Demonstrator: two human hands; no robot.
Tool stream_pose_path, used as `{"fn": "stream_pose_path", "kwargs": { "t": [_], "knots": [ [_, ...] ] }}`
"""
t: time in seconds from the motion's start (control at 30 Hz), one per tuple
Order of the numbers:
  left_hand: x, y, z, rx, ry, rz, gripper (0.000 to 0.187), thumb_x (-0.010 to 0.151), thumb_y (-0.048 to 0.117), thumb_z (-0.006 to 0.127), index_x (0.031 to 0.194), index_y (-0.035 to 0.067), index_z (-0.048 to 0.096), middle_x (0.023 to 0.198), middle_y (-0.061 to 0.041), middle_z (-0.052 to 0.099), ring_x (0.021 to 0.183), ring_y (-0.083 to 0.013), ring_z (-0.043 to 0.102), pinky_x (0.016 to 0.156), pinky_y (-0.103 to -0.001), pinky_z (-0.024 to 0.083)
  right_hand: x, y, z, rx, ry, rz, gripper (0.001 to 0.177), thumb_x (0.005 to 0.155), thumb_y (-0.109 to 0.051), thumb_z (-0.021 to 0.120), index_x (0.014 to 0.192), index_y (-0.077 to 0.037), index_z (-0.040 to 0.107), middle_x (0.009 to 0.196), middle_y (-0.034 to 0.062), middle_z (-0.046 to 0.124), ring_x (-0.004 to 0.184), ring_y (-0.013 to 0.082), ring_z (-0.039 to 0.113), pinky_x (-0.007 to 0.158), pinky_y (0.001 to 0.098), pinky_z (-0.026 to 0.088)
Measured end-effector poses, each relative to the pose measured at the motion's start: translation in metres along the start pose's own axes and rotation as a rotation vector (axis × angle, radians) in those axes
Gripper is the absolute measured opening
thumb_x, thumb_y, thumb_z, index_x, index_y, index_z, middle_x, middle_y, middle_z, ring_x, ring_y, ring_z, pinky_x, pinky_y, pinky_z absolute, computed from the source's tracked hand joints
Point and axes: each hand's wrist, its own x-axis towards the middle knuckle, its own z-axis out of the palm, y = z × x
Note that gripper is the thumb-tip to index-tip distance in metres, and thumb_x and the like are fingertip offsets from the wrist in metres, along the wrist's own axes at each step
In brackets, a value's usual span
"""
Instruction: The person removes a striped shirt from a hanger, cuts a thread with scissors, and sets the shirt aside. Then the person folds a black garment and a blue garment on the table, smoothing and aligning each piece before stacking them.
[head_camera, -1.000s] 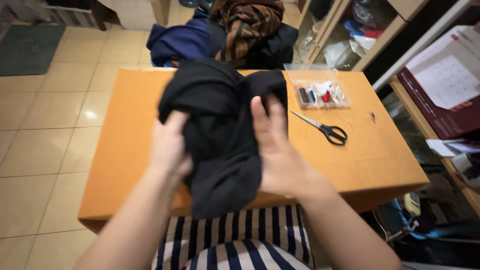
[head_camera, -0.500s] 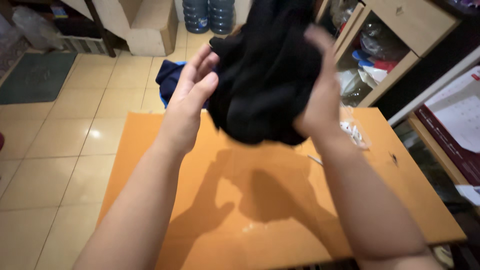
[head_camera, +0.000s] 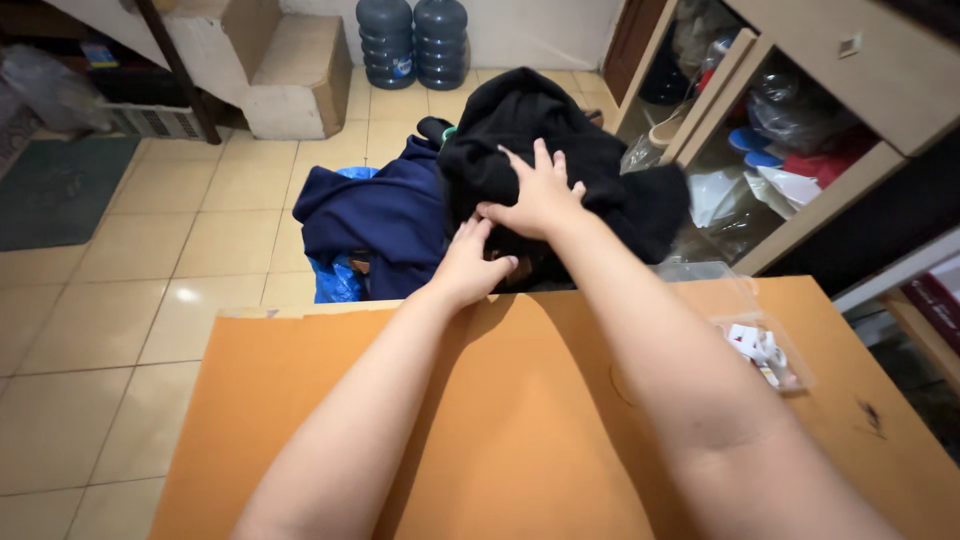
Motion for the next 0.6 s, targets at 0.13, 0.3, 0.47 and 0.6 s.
{"fn": "stream_pose_path", "kwargs": {
  "t": [0.13,0.3,0.47,0.6],
  "knots": [
    [-0.002,-0.033,0.012,-0.252,0.048,-0.032,0.061,0.081,0.014,0.072,0.14,0.01,0.057,0.157,-0.007,0.047,0.127,-0.0293,0.063,0.102,-0.038,0.054,-0.001,-0.003,0.024,-0.077,0.049,-0.041,0.106,0.069,-0.063,0.082,0.158,-0.046,0.027,0.17,0.0152,0.006,0.155,0.0434,0.008,0.111,0.0775,0.018],
    [0.01,-0.064,-0.026,0.429,0.952,-0.147,0.036,0.065,0.016,0.086,0.1,0.019,0.076,0.131,-0.027,0.058,0.115,-0.0415,0.06,0.096,-0.045,0.048,-0.009,-0.01,0.009,0.015,0.147,-0.042,0.127,0.064,-0.067,0.086,0.162,-0.038,0.011,0.167,0.0165,0.02,0.154,0.0407,0.017,0.115,0.0785,0.012],
    [0.005,-0.09,-0.043,-0.323,0.399,-0.601,0.048,0.071,0.017,0.09,0.114,0.02,0.069,0.114,-0.009,0.059,0.108,-0.0269,0.06,0.09,-0.035,0.051,-0.021,-0.033,0.033,-0.041,0.329,0.077,0.145,0.05,-0.06,0.098,0.159,-0.035,0.005,0.163,0.022,0.018,0.153,0.0427,0.012,0.113,0.0785,0.004],
    [0.015,-0.094,-0.041,-0.845,0.461,-0.538,0.02,0.08,0.006,0.079,0.088,0.008,0.06,0.081,-0.005,0.061,0.075,-0.0195,0.057,0.069,-0.035,0.047,-0.027,-0.043,0.072,-0.009,0.642,-0.125,0.139,0.051,-0.045,0.101,0.157,-0.032,0.012,0.164,0.0274,0.011,0.152,0.0474,0.012,0.11,0.0785,0.007]
  ]
}}
